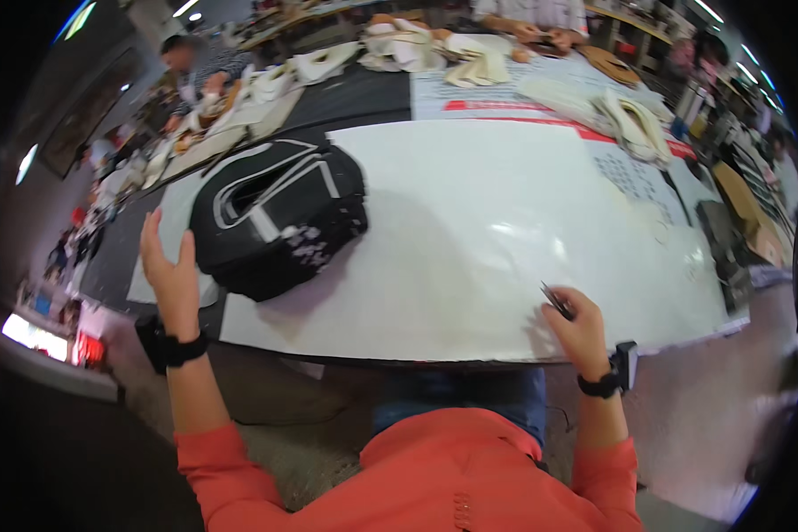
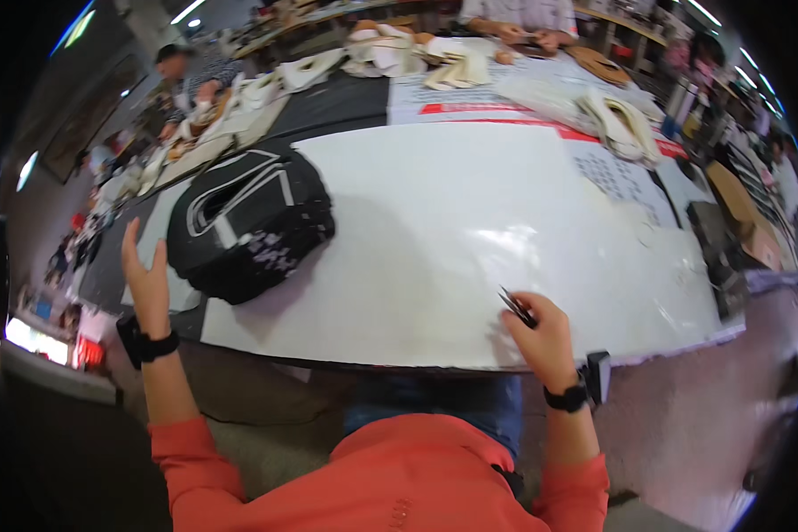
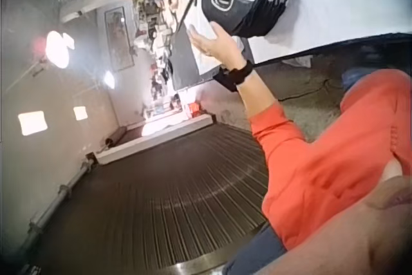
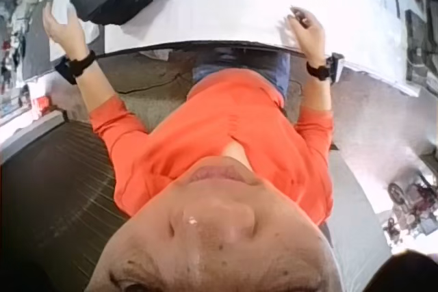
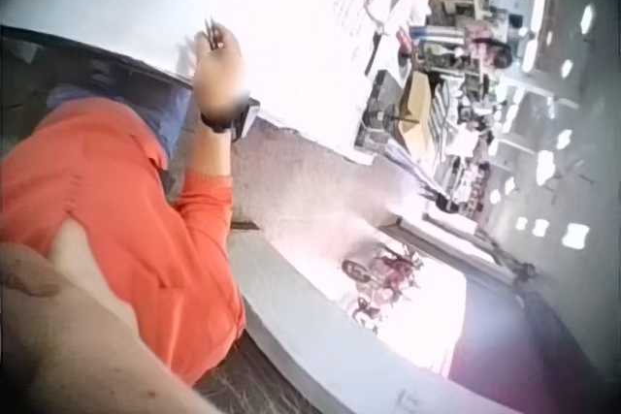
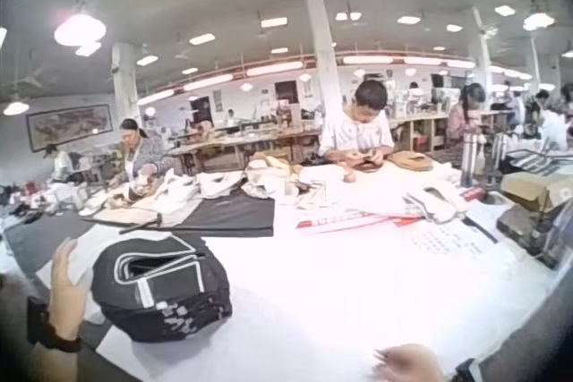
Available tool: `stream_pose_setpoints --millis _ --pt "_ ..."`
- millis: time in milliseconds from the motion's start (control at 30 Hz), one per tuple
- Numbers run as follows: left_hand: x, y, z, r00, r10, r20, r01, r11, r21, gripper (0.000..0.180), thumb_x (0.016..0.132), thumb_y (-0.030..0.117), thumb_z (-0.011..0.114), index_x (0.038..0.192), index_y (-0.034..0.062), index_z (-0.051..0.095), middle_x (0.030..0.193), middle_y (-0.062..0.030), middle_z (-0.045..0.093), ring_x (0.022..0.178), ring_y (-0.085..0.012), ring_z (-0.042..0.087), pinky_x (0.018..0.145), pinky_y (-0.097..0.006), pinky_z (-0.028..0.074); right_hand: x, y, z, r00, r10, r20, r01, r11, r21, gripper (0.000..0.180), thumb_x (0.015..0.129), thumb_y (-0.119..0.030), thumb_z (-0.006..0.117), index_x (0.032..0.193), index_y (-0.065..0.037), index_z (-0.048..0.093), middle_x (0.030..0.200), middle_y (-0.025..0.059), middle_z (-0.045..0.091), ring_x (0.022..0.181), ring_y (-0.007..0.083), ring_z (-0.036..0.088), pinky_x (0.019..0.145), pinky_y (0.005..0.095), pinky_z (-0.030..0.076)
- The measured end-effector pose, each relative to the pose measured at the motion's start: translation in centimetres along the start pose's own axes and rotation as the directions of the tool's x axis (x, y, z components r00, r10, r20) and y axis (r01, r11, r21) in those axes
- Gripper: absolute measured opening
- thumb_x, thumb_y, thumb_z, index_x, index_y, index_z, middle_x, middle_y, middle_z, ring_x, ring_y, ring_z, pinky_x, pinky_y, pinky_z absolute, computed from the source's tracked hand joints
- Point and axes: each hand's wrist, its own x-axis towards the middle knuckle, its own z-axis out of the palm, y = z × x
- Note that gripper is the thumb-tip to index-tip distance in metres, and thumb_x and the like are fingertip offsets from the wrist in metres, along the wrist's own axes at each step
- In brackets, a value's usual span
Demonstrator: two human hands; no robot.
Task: Gathering and trimming excess material or loose threads from black shoe upper components using snips.
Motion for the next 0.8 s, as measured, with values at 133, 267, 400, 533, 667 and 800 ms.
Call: stream_pose_setpoints --millis 133,267,400,533,667,800 --pt "-0.6 6.0 0.6 0.991 0.127 0.051 -0.113 0.969 -0.219 0.045 0.088 0.004 0.058 0.132 0.0004 0.046 0.139 -0.0145 0.047 0.133 -0.0316 0.037 0.112 -0.041 0.025 1.4 -1.8 0.2 0.85 -0.396 -0.348 0.281 0.899 -0.336 0.048 0.073 -0.008 0.071 0.117 0.002 0.057 0.112 0.0159 0.06 0.099 0.029 0.06 0.084 0.0338 0.049" --pt "-4.4 13.4 -0.6 0.95 0.308 0.056 -0.285 0.924 -0.256 0.044 0.089 0.004 0.056 0.132 0.0019 0.046 0.141 -0.0125 0.046 0.137 -0.0345 0.031 0.112 -0.044 0.022 -0.5 -2.2 -0.7 0.79 -0.431 -0.436 0.345 0.901 -0.265 0.047 0.071 -0.01 0.075 0.114 -0.001 0.058 0.11 0.0162 0.061 0.104 0.0306 0.059 0.09 0.0372 0.047" --pt "-8.2 18.0 0.5 0.922 0.362 0.137 -0.27 0.855 -0.442 0.045 0.088 0.002 0.053 0.133 -0.0012 0.045 0.142 -0.0154 0.045 0.137 -0.037 0.03 0.113 -0.048 0.021 -3.4 -4.1 6.7 0.924 -0.354 -0.143 0.368 0.926 0.085 0.034 0.078 -0.012 0.069 0.11 -0.004 0.06 0.101 0.0105 0.063 0.092 0.0249 0.062 0.084 0.0365 0.049" --pt "-13.4 23.1 1.6 0.936 0.21 0.282 0.045 0.725 -0.688 0.043 0.093 0.005 0.047 0.136 0.0004 0.044 0.143 -0.0137 0.044 0.137 -0.0302 0.032 0.113 -0.042 0.021 -8.0 -7.5 9.0 0.865 -0.48 0.147 0.416 0.849 0.326 0.018 0.083 -0.012 0.066 0.096 -0.004 0.056 0.088 0.0099 0.06 0.082 0.0229 0.06 0.071 0.0338 0.048" --pt "-15.2 24.6 2.1 0.854 0.142 0.5 0.363 0.525 -0.77 0.041 0.093 0.007 0.046 0.134 0.0012 0.046 0.14 -0.0126 0.045 0.134 -0.0254 0.037 0.112 -0.038 0.022 -10.8 -7.9 10.7 0.842 -0.506 0.186 0.397 0.815 0.422 0.016 0.083 -0.013 0.065 0.091 -0.004 0.055 0.083 0.0078 0.059 0.076 0.0209 0.059 0.065 0.0313 0.046" --pt "-16.7 23.4 4.5 0.83 0.105 0.548 0.467 0.407 -0.785 0.038 0.093 0.006 0.046 0.131 -0.001 0.047 0.137 -0.0124 0.047 0.132 -0.0236 0.039 0.112 -0.037 0.023 -11.6 -8.1 11.6 0.835 -0.509 0.211 0.383 0.812 0.441 0.016 0.075 -0.011 0.067 0.084 -0.003 0.056 0.08 0.0082 0.056 0.072 0.0211 0.056 0.063 0.032 0.046"
